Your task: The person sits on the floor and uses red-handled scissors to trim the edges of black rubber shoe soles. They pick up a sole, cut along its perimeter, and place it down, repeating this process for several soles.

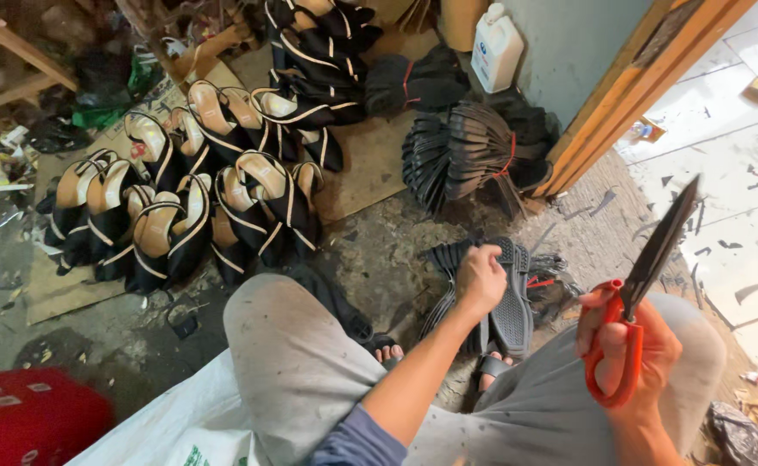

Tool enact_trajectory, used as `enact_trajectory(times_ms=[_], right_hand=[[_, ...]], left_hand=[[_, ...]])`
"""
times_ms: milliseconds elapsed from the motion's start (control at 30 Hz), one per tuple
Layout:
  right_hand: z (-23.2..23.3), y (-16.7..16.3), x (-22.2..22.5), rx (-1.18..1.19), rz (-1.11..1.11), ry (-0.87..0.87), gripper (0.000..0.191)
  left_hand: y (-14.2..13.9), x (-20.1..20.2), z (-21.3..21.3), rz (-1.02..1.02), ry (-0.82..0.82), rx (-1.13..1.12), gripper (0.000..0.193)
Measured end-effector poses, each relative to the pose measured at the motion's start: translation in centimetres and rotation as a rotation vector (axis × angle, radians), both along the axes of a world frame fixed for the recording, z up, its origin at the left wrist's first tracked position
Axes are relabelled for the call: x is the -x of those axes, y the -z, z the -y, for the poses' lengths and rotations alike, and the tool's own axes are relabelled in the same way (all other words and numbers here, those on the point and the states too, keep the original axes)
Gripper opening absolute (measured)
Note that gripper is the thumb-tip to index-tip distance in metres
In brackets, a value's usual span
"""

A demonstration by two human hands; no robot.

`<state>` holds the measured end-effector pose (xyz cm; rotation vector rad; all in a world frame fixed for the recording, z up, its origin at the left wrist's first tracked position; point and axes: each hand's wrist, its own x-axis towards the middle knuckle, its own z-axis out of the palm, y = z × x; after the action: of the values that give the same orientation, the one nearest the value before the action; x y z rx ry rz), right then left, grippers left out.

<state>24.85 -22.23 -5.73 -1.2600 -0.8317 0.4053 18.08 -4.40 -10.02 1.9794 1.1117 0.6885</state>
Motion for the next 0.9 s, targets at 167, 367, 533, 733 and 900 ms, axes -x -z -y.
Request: enact_trajectory(times_ms=[167,367,533,733,900], right_hand=[[-0.7,-0.1,0.0,-0.058,-0.099,0.065,0.053],[0.2,-0.2,0.2,0.031,0.061,0.077,0.051],[0.1,0.3,0.1,0.002,-0.026,0.089,0.048],[0.2,0.4,0.0,0.017,0.002,0.106,0.047],[0.5,-0.1,0.1,-0.001,-0.020,0.101,0.047]], left_hand=[[3.5,-2.0,4.6,-0.377,0.453,-0.021,0.042],[4.0,-1.6,6.3,-0.768,0.581,-0.210,0.045],[3.3,-1.8,6.5,-0.953,0.588,-0.271,0.057],[4.2,-3.3,7.1,-0.943,0.533,-0.028,0.063],[4.5,-1.3,4.1,-0.581,0.089,-0.041,0.035]])
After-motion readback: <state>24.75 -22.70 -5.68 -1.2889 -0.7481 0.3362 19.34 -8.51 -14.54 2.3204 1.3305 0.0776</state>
